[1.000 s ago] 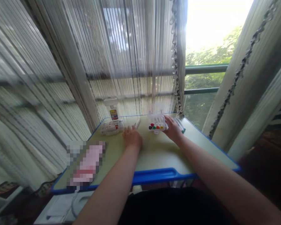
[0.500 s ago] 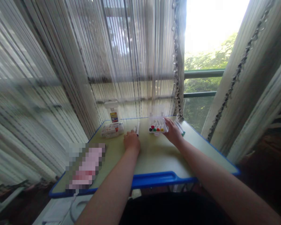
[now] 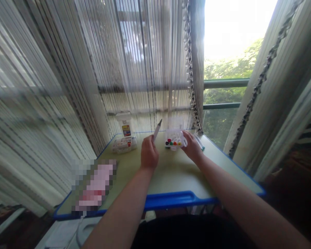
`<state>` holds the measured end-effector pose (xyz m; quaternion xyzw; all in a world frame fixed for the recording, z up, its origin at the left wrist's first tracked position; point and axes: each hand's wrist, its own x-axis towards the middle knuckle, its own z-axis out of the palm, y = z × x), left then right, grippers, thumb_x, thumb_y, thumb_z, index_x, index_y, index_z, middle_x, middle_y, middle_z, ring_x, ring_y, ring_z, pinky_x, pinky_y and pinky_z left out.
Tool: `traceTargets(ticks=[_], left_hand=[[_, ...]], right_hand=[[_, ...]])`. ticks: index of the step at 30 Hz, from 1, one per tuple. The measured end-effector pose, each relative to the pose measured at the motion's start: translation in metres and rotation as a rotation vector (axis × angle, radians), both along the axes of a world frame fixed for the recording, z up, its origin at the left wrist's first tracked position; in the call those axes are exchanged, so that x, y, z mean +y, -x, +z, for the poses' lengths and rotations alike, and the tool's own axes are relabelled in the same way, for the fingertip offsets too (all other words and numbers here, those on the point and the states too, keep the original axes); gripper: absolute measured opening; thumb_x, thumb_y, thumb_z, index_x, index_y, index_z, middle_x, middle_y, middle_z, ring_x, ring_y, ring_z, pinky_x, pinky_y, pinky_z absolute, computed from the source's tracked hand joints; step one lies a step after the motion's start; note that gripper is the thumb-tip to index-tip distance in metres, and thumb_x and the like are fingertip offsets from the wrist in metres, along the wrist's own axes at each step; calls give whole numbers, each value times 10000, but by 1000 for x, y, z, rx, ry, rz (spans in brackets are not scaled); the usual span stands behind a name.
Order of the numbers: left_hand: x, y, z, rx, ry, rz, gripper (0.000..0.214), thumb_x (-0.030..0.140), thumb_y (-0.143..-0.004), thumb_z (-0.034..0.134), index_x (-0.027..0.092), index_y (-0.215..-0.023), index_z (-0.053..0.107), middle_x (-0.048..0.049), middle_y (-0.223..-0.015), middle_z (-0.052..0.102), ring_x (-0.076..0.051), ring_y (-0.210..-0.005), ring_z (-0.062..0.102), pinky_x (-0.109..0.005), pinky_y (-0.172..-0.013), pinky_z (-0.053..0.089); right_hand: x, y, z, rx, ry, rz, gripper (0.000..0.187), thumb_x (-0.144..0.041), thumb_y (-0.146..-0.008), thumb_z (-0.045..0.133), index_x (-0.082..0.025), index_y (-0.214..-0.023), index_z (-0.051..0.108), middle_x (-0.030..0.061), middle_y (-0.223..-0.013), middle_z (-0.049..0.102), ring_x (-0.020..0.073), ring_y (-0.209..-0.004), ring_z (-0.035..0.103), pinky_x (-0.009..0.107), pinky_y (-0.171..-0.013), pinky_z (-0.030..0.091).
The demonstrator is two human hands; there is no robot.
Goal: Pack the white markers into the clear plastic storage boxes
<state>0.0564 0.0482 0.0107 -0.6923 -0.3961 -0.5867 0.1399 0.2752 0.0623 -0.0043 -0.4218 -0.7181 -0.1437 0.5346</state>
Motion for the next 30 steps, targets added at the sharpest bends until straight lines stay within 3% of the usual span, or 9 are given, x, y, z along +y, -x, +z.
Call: traceTargets(ticks=[5,17,22,30], left_hand=[[-14,3,7,120,-117,-81,303,147,-913,315,148,-1168,478,-126,-1025,565,-208,-993,515,-378,-878,445],[-19,3,8,275,1,-80,368,119,-867,372,193,-1167,571,-88,-961,593,-203,-883,512,-348,-801,462],[-23,2,9,314,-50,-62,347,110,-827,429,185,-1118,603,-89,-950,584,-196,-851,511,-340,-777,472],[-22,-3,11,169,-184,-123,361,161,-809,539,156,-1159,450,-91,-1004,556,-158,-840,557,-320,-790,511]], right_hand=[[1,-2,3,92,-23,-73,513,-237,-751,594,-208,-1247,466,141,-1196,559,291,-1115,537,512,-936,456],[6,-8,0,92,-40,-157,542,-252,-755,606,-215,-1269,439,133,-1185,547,296,-1092,533,503,-910,467],[0,-4,3,-14,-8,-129,537,-186,-732,597,-232,-1249,464,114,-1203,560,301,-1123,518,513,-950,438],[-3,-3,5,-59,-18,-127,540,-167,-718,598,-225,-1243,481,105,-1197,572,296,-1105,528,500,-944,445]])
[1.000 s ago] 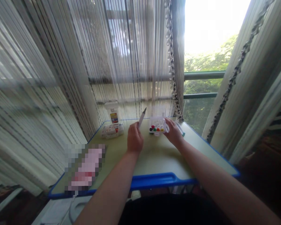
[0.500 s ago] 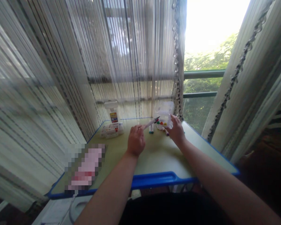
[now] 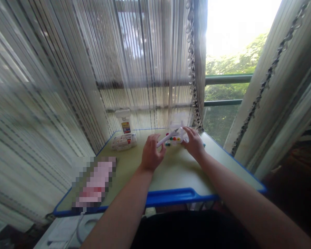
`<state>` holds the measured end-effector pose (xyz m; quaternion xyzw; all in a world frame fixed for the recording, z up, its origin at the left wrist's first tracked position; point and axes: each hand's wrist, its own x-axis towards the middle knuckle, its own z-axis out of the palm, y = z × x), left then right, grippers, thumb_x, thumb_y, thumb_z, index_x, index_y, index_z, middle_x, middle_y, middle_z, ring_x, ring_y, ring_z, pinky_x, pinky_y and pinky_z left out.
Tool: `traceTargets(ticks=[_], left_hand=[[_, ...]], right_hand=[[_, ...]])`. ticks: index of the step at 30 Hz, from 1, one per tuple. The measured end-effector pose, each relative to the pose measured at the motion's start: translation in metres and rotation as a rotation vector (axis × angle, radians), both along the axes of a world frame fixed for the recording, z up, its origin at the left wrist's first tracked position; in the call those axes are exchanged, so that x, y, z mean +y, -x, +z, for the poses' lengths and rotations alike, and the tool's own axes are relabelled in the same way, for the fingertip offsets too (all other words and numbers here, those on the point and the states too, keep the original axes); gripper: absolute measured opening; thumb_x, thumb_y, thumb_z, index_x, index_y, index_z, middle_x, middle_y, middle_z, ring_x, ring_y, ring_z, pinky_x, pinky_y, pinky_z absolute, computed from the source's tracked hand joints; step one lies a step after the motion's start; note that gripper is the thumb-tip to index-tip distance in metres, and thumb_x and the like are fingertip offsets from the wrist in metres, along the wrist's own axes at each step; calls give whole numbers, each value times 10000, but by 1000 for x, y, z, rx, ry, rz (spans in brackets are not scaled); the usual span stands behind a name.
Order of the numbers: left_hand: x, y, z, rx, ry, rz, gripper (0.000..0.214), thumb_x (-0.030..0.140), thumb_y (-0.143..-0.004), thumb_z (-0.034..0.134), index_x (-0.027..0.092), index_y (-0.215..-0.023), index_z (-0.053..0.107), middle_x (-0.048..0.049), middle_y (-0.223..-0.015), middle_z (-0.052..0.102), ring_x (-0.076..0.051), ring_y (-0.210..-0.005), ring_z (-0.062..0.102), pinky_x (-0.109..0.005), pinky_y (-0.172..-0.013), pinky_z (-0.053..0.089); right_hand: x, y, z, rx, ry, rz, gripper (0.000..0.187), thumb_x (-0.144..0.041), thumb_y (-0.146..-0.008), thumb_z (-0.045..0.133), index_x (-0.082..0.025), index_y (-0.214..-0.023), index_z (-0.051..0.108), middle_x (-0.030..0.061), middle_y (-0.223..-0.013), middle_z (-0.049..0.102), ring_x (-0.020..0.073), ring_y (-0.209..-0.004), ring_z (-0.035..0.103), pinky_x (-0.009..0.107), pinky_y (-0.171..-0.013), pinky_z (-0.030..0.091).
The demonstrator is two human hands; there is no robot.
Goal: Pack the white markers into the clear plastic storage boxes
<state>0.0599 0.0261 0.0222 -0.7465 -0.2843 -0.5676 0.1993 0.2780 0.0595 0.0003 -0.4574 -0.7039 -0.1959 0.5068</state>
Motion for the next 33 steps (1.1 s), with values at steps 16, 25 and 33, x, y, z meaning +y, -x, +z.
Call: traceTargets(ticks=[16,25,33], left_hand=[[-3,-2,4,-30,-22,-64,327,234,-835,591,177,-1119,439,-75,-1002,560,-126,-831,586,-265,-733,552],[-5,-5,3,69,-2,-42,150,170,-842,523,150,-982,574,-76,-921,620,-155,-863,591,-290,-790,523],[-3,-2,3,194,90,44,333,126,-836,492,128,-1153,591,-109,-1042,599,-209,-948,508,-362,-860,487]], right_hand=[[1,5,-3,-49,-4,106,485,-243,-760,610,-213,-1229,491,122,-1169,596,296,-1050,572,487,-890,483],[3,4,-5,-37,-14,120,494,-251,-761,613,-227,-1237,481,118,-1165,597,293,-1050,577,479,-867,503],[4,3,-5,-28,-15,148,521,-273,-757,628,-234,-1251,467,118,-1172,591,289,-1053,575,470,-876,506]])
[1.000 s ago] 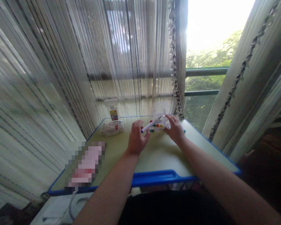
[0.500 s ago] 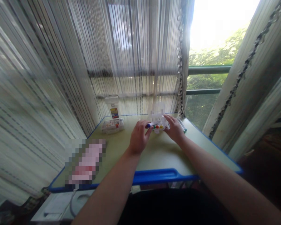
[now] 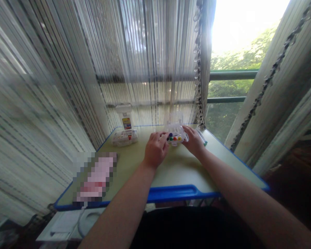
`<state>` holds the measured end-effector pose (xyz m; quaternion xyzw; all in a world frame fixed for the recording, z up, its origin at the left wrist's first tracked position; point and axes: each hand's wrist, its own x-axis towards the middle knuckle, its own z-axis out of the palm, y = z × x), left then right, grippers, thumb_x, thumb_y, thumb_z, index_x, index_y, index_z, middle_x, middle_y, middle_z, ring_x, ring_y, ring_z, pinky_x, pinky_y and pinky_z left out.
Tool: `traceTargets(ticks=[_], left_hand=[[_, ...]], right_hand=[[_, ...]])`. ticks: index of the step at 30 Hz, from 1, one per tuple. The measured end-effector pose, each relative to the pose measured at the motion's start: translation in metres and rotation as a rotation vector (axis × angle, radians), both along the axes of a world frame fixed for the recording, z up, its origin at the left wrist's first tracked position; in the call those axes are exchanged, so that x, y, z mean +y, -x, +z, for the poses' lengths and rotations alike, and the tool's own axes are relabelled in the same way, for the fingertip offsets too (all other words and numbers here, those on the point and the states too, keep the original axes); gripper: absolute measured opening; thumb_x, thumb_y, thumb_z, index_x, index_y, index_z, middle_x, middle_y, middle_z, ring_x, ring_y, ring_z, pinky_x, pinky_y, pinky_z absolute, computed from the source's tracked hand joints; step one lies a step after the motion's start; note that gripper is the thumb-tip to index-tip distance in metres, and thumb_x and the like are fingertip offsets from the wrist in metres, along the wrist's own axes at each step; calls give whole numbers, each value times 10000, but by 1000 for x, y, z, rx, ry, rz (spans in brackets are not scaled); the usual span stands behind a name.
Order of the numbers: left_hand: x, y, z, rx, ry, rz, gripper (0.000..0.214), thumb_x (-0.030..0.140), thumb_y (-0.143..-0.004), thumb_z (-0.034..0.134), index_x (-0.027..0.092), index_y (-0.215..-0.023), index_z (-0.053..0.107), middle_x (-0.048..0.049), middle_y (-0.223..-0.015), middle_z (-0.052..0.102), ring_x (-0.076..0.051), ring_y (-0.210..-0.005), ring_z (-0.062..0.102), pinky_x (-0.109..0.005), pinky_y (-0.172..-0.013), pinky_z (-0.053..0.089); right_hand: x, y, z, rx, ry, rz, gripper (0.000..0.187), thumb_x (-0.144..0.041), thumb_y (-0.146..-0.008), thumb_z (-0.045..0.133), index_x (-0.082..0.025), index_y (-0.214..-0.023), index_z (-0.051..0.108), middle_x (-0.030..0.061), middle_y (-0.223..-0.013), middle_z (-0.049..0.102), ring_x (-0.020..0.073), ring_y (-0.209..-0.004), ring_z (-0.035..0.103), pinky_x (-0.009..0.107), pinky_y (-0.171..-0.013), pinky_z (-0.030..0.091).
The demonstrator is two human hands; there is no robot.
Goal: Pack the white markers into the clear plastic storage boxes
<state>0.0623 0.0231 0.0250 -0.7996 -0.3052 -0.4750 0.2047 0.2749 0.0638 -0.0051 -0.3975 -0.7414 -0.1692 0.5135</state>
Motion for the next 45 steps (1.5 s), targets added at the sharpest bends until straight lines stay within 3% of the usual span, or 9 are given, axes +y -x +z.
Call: traceTargets(ticks=[6,17,27,32,39,45], left_hand=[[0,1,0,40,61,2,374,144,-851,488,180,-1211,581,-103,-1122,571,-223,-995,463,-368,-867,473],[4,-2,3,-39,121,-47,196,242,-878,509,166,-961,670,-69,-886,646,-191,-877,506,-334,-806,467],[2,-3,5,20,114,49,224,327,-887,486,160,-826,623,-64,-826,628,-200,-830,504,-342,-792,442],[2,-3,3,-11,103,17,214,250,-898,451,153,-912,642,-79,-884,618,-200,-885,501,-352,-846,447],[1,-1,2,-28,126,-33,277,91,-810,467,169,-988,664,-81,-921,602,-215,-925,484,-359,-850,464],[0,0,4,-117,132,20,326,34,-728,466,148,-999,608,-79,-918,617,-222,-890,516,-389,-853,458]], right_hand=[[-4,3,3,-41,-12,17,516,-220,-759,602,-232,-1254,457,116,-1180,587,277,-1064,570,461,-883,500],[-10,6,7,-122,-1,39,498,-212,-768,598,-224,-1251,476,111,-1186,592,273,-1075,558,459,-896,473],[-9,7,5,-126,32,57,494,-251,-765,622,-230,-1240,488,114,-1186,594,278,-1092,556,466,-898,474],[-9,7,6,-114,9,61,497,-293,-771,638,-222,-1237,482,118,-1169,601,274,-1069,568,462,-894,477],[-10,7,7,-111,24,53,479,-307,-781,627,-229,-1231,482,115,-1173,600,275,-1073,569,469,-899,475],[-10,6,7,-115,34,44,482,-279,-777,627,-234,-1235,483,110,-1186,596,274,-1084,565,467,-905,477]])
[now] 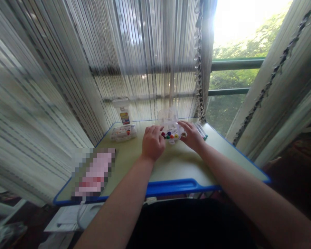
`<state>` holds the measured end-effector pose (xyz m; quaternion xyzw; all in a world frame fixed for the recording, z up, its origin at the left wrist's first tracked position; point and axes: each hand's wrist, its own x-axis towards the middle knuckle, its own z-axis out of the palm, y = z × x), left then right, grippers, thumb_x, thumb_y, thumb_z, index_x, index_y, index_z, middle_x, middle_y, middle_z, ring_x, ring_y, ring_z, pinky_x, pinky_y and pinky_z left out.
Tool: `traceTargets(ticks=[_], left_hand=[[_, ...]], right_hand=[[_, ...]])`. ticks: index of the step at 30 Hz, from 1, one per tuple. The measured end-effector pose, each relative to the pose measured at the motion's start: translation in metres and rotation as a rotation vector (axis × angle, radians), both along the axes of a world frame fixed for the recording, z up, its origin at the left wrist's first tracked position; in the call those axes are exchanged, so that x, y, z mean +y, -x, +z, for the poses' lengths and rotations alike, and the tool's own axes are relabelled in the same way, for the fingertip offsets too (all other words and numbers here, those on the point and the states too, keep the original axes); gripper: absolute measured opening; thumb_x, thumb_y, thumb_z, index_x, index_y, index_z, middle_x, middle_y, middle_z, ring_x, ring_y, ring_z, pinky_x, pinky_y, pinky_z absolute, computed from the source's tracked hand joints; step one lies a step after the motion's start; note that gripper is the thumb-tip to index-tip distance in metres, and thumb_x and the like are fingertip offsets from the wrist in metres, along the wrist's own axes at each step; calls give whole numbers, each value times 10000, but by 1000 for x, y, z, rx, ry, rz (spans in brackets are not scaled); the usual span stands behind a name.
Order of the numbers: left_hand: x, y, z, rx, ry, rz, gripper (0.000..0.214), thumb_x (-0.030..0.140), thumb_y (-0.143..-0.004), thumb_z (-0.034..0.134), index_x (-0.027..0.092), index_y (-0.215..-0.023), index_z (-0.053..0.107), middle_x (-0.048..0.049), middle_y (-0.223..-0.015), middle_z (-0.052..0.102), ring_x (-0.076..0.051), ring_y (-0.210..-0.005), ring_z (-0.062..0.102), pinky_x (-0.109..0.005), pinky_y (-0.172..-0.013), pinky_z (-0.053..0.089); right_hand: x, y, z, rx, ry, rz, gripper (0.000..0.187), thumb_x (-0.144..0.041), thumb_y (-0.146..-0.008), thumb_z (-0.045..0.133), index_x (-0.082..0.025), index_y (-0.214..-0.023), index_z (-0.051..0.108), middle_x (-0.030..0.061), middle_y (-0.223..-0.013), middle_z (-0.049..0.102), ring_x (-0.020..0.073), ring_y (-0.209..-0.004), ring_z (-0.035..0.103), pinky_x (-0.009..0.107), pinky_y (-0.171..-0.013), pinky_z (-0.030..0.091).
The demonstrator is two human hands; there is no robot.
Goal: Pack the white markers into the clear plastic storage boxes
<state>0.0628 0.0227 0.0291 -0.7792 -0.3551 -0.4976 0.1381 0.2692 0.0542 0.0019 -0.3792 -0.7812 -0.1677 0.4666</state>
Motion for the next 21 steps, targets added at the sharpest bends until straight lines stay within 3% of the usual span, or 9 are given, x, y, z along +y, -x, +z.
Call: traceTargets(ticks=[12,21], left_hand=[[2,0,-2,9,-7,67,121,176,-797,545,168,-861,648,-63,-820,583,-202,-813,507,-354,-767,465],[3,-1,-3,-5,7,-19,164,149,-794,547,186,-895,670,-54,-852,570,-183,-835,518,-337,-773,476]], right_hand=[[0,-3,0,48,23,-9,491,-256,-765,624,-235,-1235,484,108,-1179,595,274,-1072,564,458,-900,481],[1,-2,-1,51,42,-3,512,-324,-777,640,-244,-1255,474,109,-1193,587,275,-1071,563,466,-895,485]])
